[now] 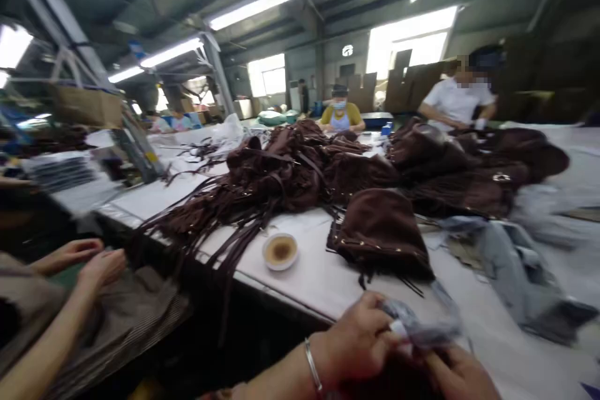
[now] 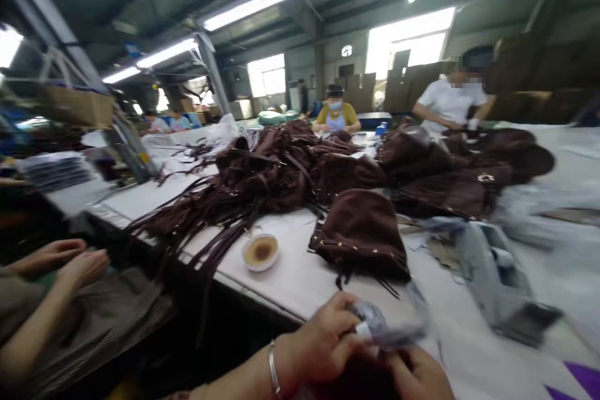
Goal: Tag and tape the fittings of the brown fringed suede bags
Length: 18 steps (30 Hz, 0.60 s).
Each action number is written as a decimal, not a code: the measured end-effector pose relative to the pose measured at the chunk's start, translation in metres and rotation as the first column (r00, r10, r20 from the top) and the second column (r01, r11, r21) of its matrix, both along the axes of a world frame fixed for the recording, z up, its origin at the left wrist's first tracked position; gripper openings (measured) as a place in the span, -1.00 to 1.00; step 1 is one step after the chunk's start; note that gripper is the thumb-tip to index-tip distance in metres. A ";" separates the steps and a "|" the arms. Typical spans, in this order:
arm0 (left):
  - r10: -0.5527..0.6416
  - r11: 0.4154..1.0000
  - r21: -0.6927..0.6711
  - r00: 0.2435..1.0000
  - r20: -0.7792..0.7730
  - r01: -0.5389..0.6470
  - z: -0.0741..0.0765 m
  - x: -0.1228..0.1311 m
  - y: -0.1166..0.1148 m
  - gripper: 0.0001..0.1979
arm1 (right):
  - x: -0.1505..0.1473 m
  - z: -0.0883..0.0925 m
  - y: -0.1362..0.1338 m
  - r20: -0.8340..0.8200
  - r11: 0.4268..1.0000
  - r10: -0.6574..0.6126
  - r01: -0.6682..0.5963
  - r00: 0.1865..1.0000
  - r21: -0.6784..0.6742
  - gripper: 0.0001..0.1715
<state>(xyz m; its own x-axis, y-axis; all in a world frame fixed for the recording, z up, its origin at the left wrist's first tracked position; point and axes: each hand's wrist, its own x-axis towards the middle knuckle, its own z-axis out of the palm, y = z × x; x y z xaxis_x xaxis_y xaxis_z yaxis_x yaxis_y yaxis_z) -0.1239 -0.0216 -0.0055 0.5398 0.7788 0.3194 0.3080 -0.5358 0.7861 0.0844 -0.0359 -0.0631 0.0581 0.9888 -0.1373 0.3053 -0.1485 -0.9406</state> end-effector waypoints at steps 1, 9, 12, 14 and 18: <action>0.032 0.998 0.047 0.999 0.011 -0.032 -0.003 -0.002 0.002 -0.81 | 0.004 0.006 -0.007 -0.106 0.997 0.013 -0.020 0.994 -0.069 -0.60; -0.049 0.962 0.260 0.988 -0.148 0.087 -0.020 0.004 0.012 -0.77 | -0.004 0.027 -0.006 -0.491 0.970 -0.167 0.055 0.855 -0.236 -0.32; 0.094 0.943 0.332 0.984 -0.153 -0.039 -0.018 -0.006 0.029 -0.80 | 0.027 0.022 0.015 -0.311 0.975 -0.173 0.118 0.935 -0.188 -0.26; 0.275 0.908 0.356 0.954 -0.115 -0.219 -0.017 -0.015 0.045 -0.82 | 0.051 0.021 0.037 -0.240 0.985 -0.163 0.143 0.957 -0.096 -0.27; 0.514 0.805 0.395 0.853 -0.093 -0.442 -0.025 -0.024 0.073 -0.82 | 0.078 0.019 0.086 -0.198 0.980 -0.187 0.196 0.962 0.026 -0.30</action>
<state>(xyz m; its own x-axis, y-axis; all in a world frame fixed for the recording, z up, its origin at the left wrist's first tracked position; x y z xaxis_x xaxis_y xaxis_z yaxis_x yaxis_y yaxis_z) -0.1484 0.0509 -0.0306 0.2047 0.8102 0.5493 0.7179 -0.5057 0.4784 0.1624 0.0499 -0.0444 0.2234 0.9673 -0.1201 0.0871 -0.1425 -0.9859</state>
